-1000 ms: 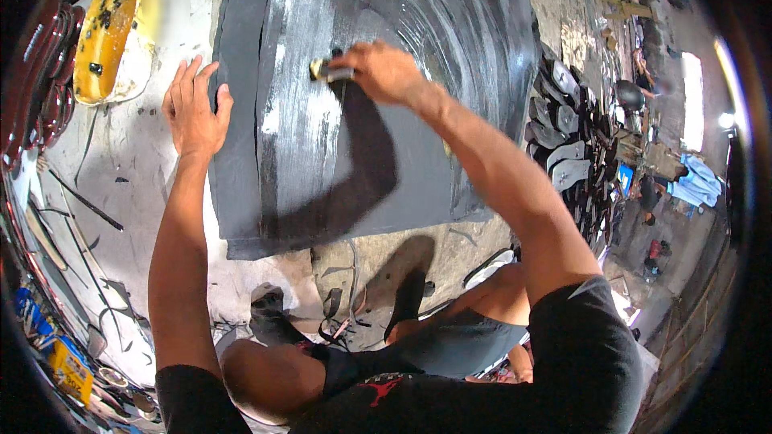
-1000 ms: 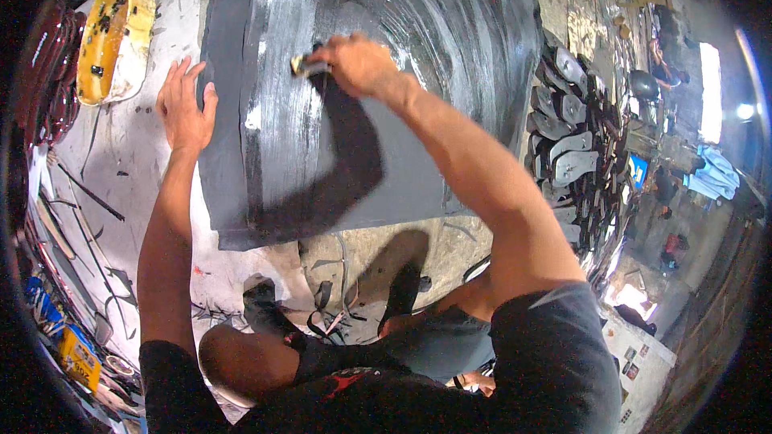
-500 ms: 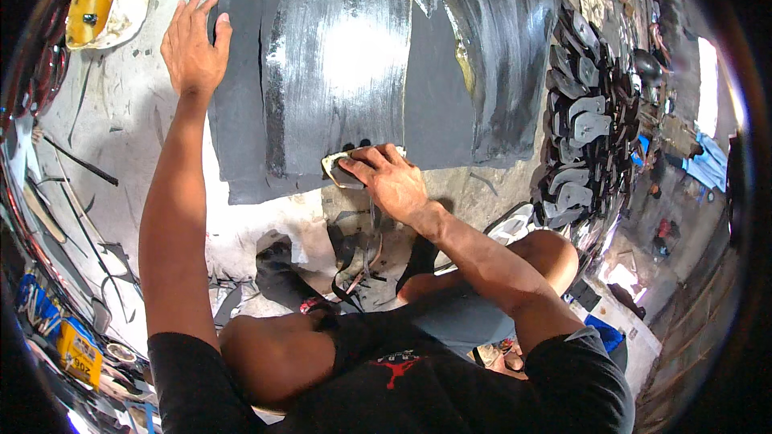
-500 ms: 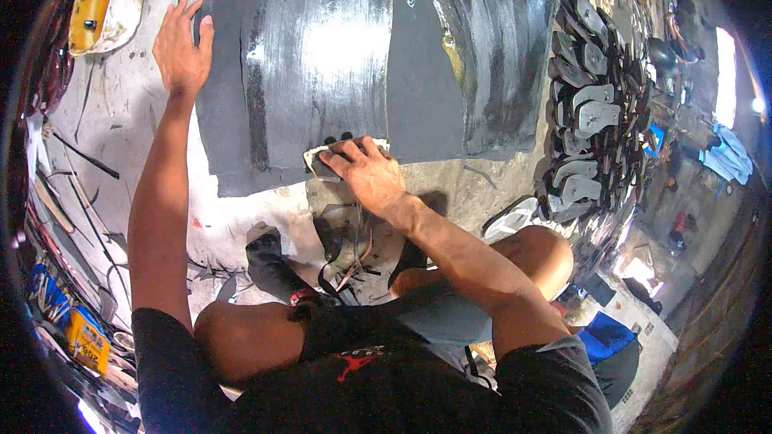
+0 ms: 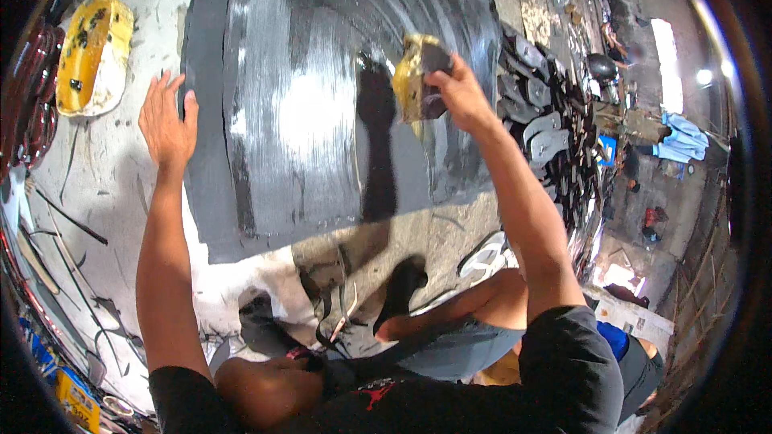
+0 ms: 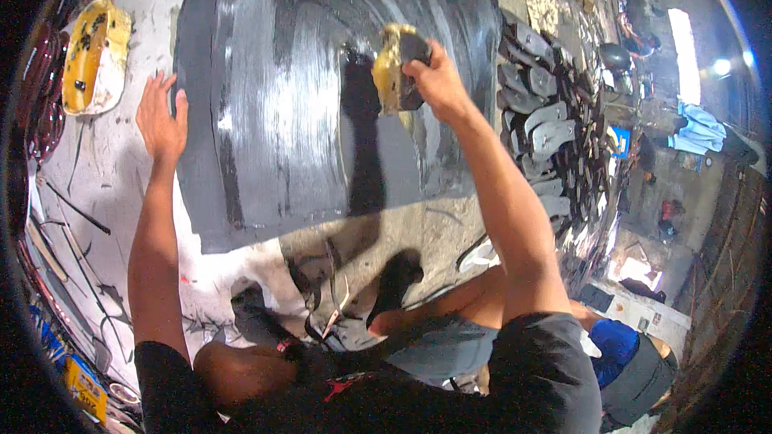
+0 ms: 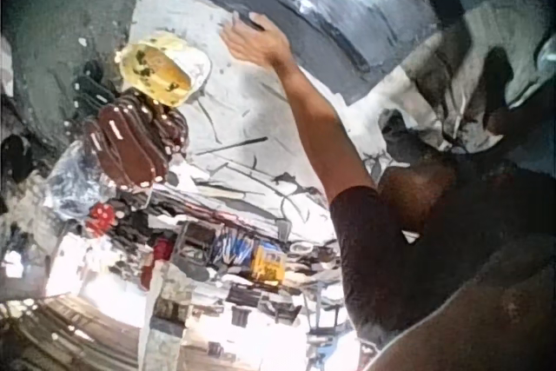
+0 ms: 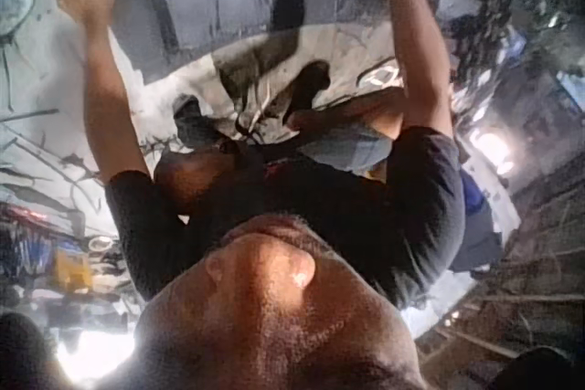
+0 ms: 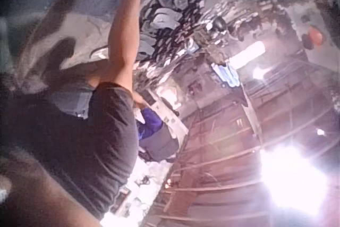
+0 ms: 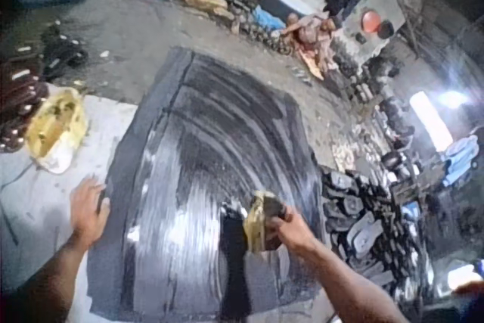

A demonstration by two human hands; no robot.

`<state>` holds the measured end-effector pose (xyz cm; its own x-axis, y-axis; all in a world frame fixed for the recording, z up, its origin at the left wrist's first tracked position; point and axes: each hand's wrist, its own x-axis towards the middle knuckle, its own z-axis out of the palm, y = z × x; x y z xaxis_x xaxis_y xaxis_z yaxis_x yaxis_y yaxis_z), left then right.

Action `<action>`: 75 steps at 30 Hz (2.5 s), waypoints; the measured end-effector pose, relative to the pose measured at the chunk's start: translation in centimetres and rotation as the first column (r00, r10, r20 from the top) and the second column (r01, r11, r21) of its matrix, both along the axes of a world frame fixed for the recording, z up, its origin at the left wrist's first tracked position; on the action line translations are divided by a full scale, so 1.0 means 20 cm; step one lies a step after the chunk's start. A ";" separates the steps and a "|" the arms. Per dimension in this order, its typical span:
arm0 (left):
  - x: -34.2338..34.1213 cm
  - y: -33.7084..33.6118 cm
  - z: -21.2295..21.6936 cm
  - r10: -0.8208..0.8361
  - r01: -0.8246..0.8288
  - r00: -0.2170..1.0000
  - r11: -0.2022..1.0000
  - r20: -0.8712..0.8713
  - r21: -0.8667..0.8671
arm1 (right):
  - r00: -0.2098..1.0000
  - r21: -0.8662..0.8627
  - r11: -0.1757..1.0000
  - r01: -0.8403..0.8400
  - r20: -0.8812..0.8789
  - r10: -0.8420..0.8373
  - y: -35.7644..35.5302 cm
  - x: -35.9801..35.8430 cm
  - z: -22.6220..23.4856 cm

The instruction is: The person sits on the floor and uses a brush to apply a yellow adhesive from a container onto the soles of flip-flops and a large black rubber sheet. The person handles the items one at a time, coating surfaces and placing them aside.

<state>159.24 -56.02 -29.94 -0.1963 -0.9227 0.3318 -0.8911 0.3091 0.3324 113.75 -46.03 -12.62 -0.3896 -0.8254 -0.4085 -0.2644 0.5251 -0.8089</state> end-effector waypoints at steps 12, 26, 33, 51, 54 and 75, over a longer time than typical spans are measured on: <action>-0.03 0.01 0.05 0.016 -0.020 0.997 0.998 0.070 0.052 | 0.412 0.263 0.784 -0.563 -0.733 0.541 -1.05 0.16 -0.38; 0.07 -0.08 -0.06 -0.151 0.137 0.972 0.987 -0.181 -0.086 | 0.314 0.347 0.541 -0.766 -0.532 0.786 0.60 0.34 -0.30; 0.49 -0.16 0.14 0.638 -0.145 0.017 0.763 -0.770 0.630 | 0.386 0.348 0.604 -0.717 -0.523 0.760 1.12 0.47 -0.26; 0.35 0.60 0.23 0.473 0.339 0.651 0.518 -0.593 0.785 | 0.776 0.155 0.984 0.085 -0.630 0.032 0.93 -0.46 -0.52; 0.34 0.89 0.24 0.634 0.446 0.505 0.389 -0.586 0.806 | 0.790 0.142 0.988 0.066 -0.611 0.035 0.56 -0.28 -0.44; 0.05 0.87 0.34 0.455 0.158 0.842 0.303 -0.289 0.940 | 0.460 0.410 0.704 -0.580 -0.548 0.699 1.33 -0.02 -0.29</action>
